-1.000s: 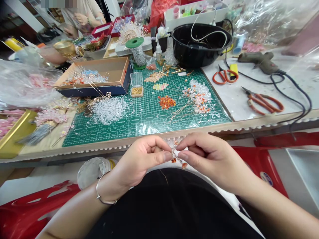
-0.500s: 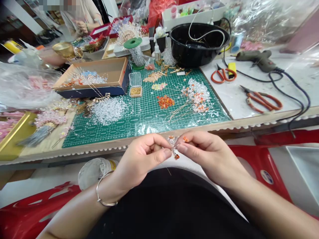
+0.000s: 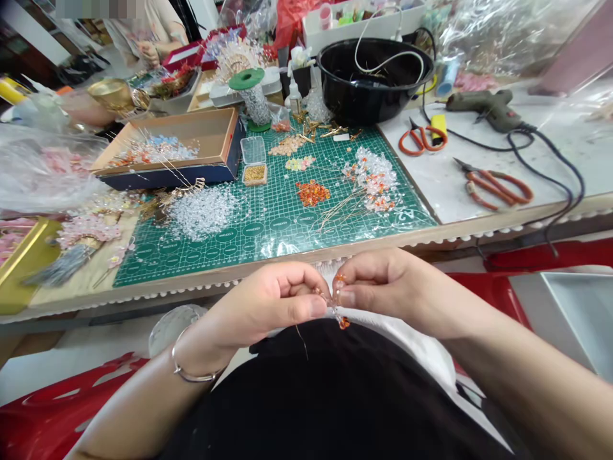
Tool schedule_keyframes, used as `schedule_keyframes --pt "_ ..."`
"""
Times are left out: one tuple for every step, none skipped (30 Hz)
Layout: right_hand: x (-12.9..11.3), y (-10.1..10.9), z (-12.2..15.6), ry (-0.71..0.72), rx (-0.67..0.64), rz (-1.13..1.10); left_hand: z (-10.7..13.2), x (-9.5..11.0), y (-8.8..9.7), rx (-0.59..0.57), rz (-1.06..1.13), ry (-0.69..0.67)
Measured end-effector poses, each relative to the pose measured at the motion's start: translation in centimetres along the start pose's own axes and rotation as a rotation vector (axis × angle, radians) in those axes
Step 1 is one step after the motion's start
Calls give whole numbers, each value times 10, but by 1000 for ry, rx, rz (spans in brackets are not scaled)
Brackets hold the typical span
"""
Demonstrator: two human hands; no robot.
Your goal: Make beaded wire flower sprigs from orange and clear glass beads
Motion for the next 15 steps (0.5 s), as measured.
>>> schedule_keyframes --pt "-1 1 -1 2 -4 43 0 0 1 1 -36 -2" --pt "-1 1 -1 11 1 90 -1 0 1 9 -56 2" --pt "-1 1 -2 26 19 141 -2 -1 1 26 -59 7" --pt "-1 1 -1 43 53 201 -3 -2 0 47 -42 11" --pt "0 1 -1 59 98 269 -4 -4 0 69 -12 9" --pt "0 0 1 77 151 346 -5 -6 0 94 26 -2" --pt "0 -2 3 97 206 433 -6 -8 0 120 63 -22" --pt "0 -4 6 130 264 527 -8 -10 0 143 99 -46" --pt "-1 -7 9 184 315 625 -9 -11 1 161 132 -70" --pt "-3 -11 12 263 354 723 -10 -13 2 175 161 -87" --pt "-4 -15 15 361 381 820 -11 -14 3 189 185 -98" --pt "-6 -19 18 463 397 912 -12 -15 3 203 202 -103" --pt "-7 -23 20 554 401 993 -12 -15 4 216 207 -106" --pt "-8 -26 21 624 394 1059 -13 -15 4 236 198 -113" --pt "-9 -29 21 664 383 1108 -13 -14 4 260 172 -124"
Point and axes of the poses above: each hand's wrist, its own z-axis away from the middle knuckle, its own y-axis out of the back of the hand, x = y × z, the point moved 1 cm from there along -z, towards the middle knuckle, and after that the axes turned 1 degree about -x, right-handed, at the moved point
